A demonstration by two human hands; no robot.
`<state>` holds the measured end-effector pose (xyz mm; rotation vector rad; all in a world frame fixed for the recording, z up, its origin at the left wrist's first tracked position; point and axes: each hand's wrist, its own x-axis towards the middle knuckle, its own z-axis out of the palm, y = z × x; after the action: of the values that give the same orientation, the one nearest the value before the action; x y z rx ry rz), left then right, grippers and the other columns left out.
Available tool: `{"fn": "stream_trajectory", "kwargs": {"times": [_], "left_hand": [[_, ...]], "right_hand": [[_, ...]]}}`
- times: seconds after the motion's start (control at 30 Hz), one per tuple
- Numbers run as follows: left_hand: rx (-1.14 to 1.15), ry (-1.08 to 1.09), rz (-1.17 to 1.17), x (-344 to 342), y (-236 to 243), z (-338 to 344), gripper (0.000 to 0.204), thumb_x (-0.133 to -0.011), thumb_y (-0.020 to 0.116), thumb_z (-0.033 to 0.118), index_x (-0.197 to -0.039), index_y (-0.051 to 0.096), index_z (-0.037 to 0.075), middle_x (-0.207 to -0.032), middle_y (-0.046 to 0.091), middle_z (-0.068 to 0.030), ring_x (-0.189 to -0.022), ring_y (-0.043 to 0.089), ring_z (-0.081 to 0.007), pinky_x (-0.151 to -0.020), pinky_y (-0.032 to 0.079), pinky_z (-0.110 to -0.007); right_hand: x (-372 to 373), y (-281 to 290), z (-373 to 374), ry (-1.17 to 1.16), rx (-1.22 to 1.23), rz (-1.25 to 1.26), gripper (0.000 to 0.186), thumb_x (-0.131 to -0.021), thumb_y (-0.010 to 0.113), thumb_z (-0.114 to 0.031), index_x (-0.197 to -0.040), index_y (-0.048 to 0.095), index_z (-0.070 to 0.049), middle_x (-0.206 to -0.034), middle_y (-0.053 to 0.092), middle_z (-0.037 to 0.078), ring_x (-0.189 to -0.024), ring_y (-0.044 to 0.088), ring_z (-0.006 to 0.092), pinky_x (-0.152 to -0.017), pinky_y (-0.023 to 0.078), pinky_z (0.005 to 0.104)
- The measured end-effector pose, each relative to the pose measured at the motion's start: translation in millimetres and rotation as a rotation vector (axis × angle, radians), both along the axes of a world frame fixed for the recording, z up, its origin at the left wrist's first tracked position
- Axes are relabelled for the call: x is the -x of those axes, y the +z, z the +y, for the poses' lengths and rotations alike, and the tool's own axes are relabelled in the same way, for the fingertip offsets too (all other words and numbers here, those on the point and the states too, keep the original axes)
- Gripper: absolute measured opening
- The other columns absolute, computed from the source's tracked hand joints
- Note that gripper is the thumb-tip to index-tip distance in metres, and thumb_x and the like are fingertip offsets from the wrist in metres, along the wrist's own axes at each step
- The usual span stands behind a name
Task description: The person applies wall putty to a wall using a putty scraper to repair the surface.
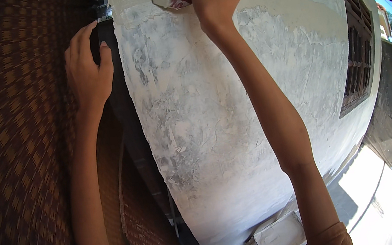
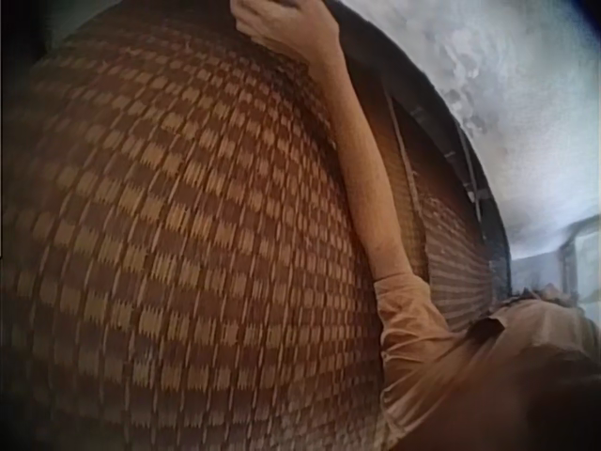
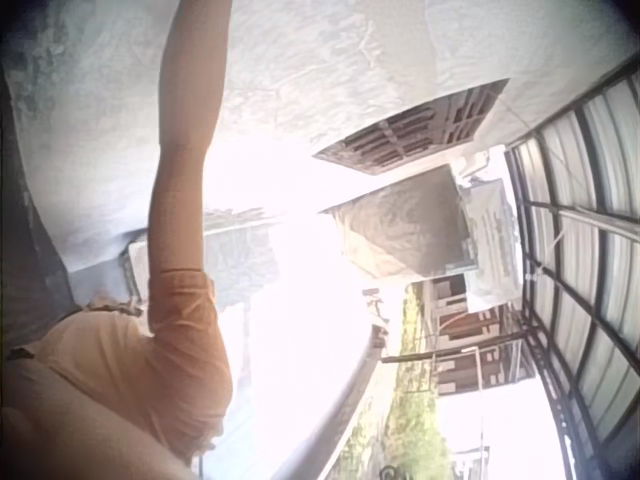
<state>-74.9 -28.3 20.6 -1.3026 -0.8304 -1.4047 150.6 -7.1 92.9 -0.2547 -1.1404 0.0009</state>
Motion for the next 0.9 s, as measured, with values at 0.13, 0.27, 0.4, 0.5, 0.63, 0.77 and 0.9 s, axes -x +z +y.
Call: {"fn": "stream_trajectory", "kwargs": {"times": [0.13,0.27,0.4,0.5,0.63,0.77,0.9], "left_hand": [[-0.022,-0.008,0.001,-4,4,-1,0.043,-0.089,0.059,0.015,-0.131,0.057,0.012,-0.132,0.058,-0.0088,-0.119,0.054,-0.0308,-0.102,0.043,-0.044],[-0.018,-0.022,0.005,-13,6,2,0.042,-0.089,0.059,0.015,-0.131,0.057,0.012,-0.132,0.058,-0.009,-0.119,0.054,-0.0311,-0.102,0.043,-0.044],[-0.014,-0.039,0.025,-21,3,3,0.042,-0.089,0.059,0.014,-0.131,0.058,0.012,-0.131,0.058,-0.0095,-0.118,0.054,-0.0316,-0.101,0.043,-0.045],[-0.003,-0.022,0.009,-24,1,7,0.042,-0.089,0.059,0.014,-0.131,0.058,0.012,-0.13,0.059,-0.0098,-0.118,0.054,-0.0316,-0.101,0.043,-0.045],[-0.024,0.002,0.018,-19,3,5,0.042,-0.089,0.058,0.014,-0.131,0.058,0.011,-0.13,0.059,-0.0106,-0.118,0.054,-0.0319,-0.101,0.043,-0.045],[-0.008,-0.002,0.0,-18,1,8,0.041,-0.09,0.058,0.015,-0.131,0.058,0.01,-0.131,0.059,-0.0112,-0.118,0.054,-0.032,-0.101,0.043,-0.045],[-0.006,0.007,0.013,-21,0,10,0.04,-0.091,0.057,0.015,-0.131,0.058,0.01,-0.131,0.059,-0.0112,-0.117,0.054,-0.0318,-0.101,0.043,-0.044]], "right_hand": [[-99,-9,20,-0.146,-0.055,0.187,0.04,-0.086,0.068,-0.008,-0.123,0.064,0.004,-0.096,0.073,0.015,-0.072,0.069,0.0157,-0.068,0.059,0.0303],[-111,-20,10,0.103,-0.056,0.121,0.045,-0.089,0.068,-0.007,-0.129,0.057,0.008,-0.092,0.072,0.013,-0.067,0.067,0.0151,-0.068,0.056,0.0293],[-58,-25,9,0.074,-0.038,0.006,0.041,-0.089,0.069,-0.012,-0.126,0.063,0.004,-0.09,0.073,0.011,-0.075,0.064,0.0109,-0.074,0.052,0.0262],[-58,-28,11,-0.089,0.019,0.009,0.038,-0.088,0.069,-0.014,-0.123,0.066,0.0,-0.089,0.073,0.01,-0.076,0.064,0.0103,-0.074,0.052,0.0259],[-109,-23,24,-0.038,-0.019,0.129,0.04,-0.087,0.07,-0.011,-0.124,0.065,0.002,-0.097,0.073,0.012,-0.079,0.066,0.0127,-0.075,0.054,0.0279],[-162,-22,28,0.081,-0.061,0.162,0.045,-0.089,0.068,-0.006,-0.13,0.056,0.008,-0.097,0.072,0.014,-0.077,0.069,0.016,-0.073,0.058,0.0304],[-138,-28,33,0.188,-0.084,0.03,0.045,-0.089,0.069,-0.008,-0.13,0.057,0.008,-0.095,0.071,0.012,-0.073,0.066,0.0139,-0.073,0.055,0.0289]]}}
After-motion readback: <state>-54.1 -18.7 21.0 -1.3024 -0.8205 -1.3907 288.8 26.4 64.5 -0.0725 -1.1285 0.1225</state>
